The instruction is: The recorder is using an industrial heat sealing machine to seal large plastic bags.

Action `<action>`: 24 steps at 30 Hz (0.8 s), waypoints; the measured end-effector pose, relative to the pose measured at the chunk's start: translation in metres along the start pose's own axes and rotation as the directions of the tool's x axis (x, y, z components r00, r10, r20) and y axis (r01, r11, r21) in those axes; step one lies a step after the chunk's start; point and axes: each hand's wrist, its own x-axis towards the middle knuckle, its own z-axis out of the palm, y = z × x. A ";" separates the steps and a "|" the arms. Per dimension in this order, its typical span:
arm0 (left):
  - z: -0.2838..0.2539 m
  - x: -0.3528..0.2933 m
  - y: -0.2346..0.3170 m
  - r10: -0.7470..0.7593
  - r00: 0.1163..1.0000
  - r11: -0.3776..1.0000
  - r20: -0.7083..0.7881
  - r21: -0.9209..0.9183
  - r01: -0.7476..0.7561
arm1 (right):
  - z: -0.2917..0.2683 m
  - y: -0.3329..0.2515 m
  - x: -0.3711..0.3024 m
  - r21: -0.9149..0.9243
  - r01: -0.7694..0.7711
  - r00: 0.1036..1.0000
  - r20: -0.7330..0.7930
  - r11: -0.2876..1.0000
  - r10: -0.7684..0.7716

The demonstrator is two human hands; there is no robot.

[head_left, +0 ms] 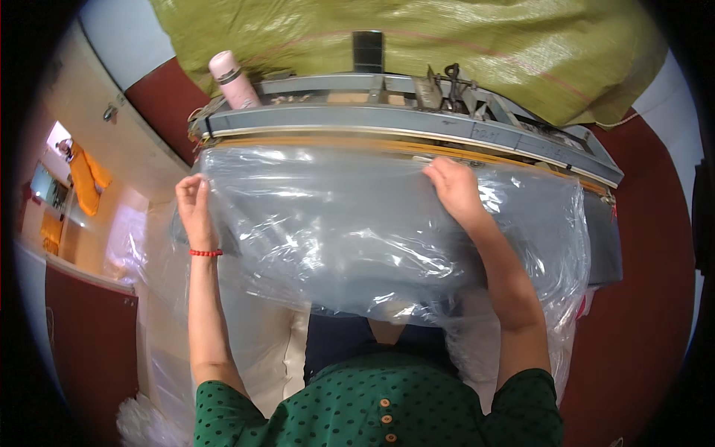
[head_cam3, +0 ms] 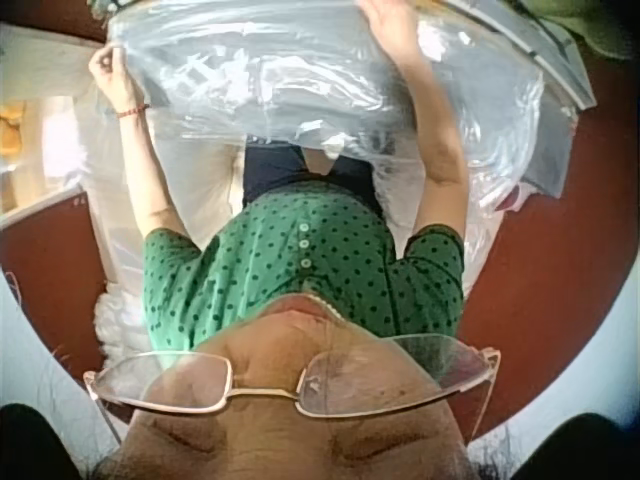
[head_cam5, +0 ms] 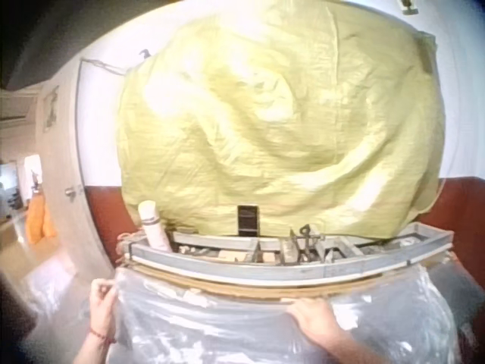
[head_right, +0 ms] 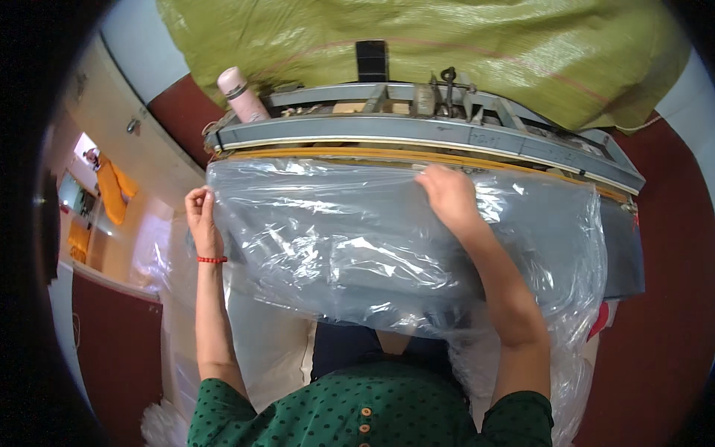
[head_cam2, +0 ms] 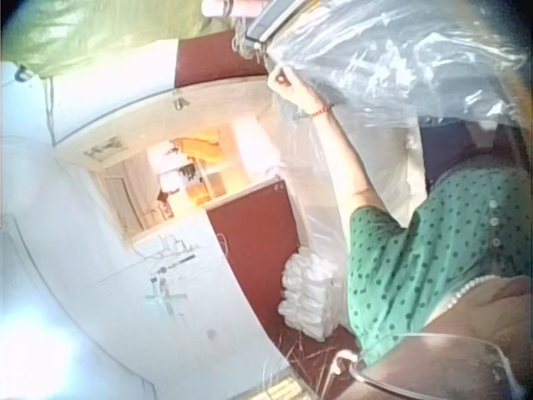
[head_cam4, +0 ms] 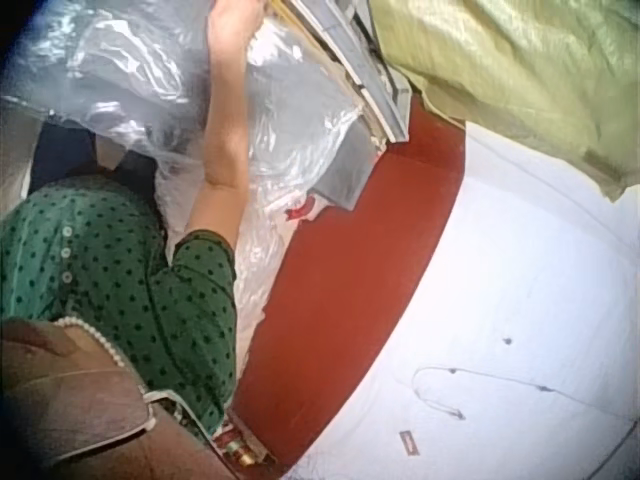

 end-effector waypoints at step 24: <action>0.029 -0.285 0.030 -0.584 0.187 0.181 0.790 -0.098 0.979 | -0.243 0.153 -0.181 -0.546 -0.618 0.776 -0.310 0.565 0.549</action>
